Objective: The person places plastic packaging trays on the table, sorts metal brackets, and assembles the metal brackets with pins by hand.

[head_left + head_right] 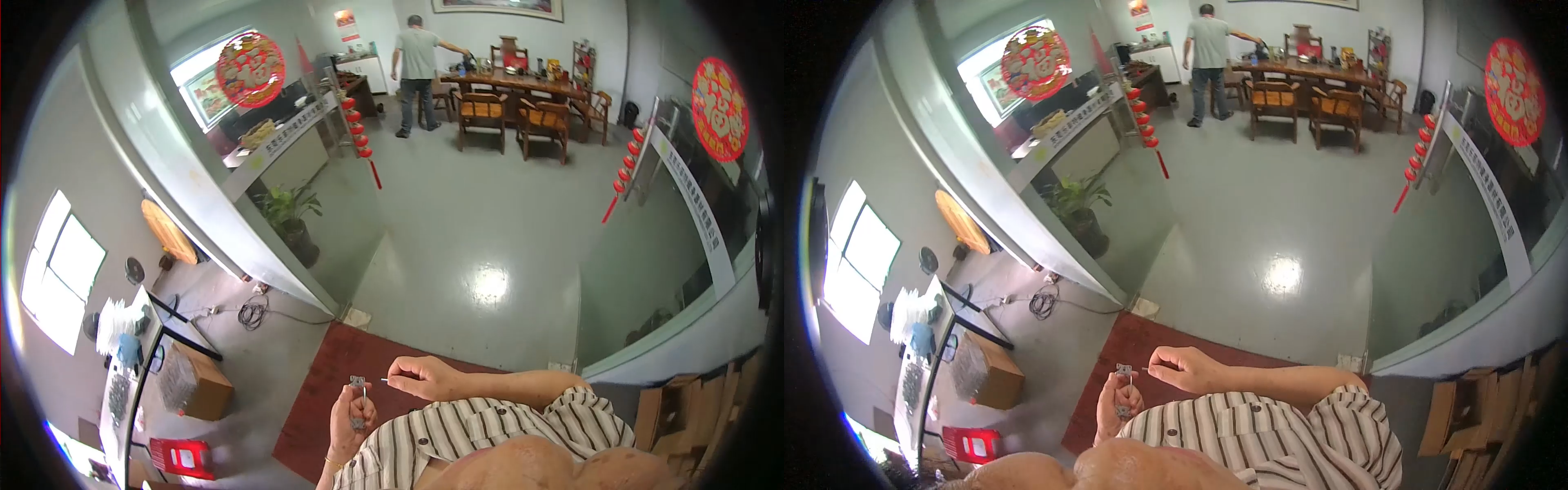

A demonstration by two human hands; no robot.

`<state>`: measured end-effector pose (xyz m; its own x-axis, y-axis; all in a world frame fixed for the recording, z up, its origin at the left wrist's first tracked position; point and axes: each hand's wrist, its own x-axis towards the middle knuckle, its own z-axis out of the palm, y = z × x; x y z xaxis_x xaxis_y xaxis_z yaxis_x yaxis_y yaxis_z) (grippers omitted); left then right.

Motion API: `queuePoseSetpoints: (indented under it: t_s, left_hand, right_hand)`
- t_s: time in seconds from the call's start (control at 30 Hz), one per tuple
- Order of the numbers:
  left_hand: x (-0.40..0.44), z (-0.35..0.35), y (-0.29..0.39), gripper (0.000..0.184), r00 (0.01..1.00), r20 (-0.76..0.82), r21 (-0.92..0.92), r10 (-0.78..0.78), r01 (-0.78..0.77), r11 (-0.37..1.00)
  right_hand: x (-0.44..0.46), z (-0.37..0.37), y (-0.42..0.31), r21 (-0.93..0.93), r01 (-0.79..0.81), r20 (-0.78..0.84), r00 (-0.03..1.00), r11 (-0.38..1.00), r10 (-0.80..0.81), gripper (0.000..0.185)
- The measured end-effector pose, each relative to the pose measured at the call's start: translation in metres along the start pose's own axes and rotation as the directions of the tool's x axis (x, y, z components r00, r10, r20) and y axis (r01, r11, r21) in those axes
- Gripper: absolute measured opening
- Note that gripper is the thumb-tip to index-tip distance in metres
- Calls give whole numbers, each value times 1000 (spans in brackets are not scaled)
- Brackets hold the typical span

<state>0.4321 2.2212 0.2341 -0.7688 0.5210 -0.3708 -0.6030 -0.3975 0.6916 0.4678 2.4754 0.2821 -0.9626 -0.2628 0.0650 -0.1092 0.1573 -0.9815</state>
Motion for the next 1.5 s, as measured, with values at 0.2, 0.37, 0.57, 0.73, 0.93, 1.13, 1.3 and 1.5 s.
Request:
queuePoseSetpoints:
  t_s: [0.2,0.37,0.57,0.73,0.93,1.13,1.3,1.5]
  left_hand:
    - [-55,-46,18,47,978,-164,40,126,-121,992]
    - [-121,-98,36,45,929,-307,-18,206,-223,975]
    - [-189,-189,48,54,811,-484,147,328,-294,944]
    - [-227,-252,55,52,747,-525,173,408,-376,910]
    - [-233,-277,77,54,767,-525,101,369,-374,922]
    - [-207,-299,110,47,751,-552,26,362,-418,908]
    - [-191,-328,152,50,638,-649,103,414,-466,879]
    - [-180,-391,197,47,507,-764,113,399,-503,857]
  right_hand:
    - [42,63,-10,50,-52,156,987,997,44,22]
    - [86,151,-17,11,-57,329,943,998,50,23]
    - [128,253,-38,-14,-68,462,884,998,66,23]
    - [155,318,-53,23,-73,545,837,997,48,21]
    - [186,364,-64,26,-160,602,791,987,112,21]
    - [244,393,-42,73,-60,622,783,996,1,20]
    - [319,417,-39,120,-50,694,719,992,-48,23]
    - [415,468,-42,264,5,746,632,964,-208,22]
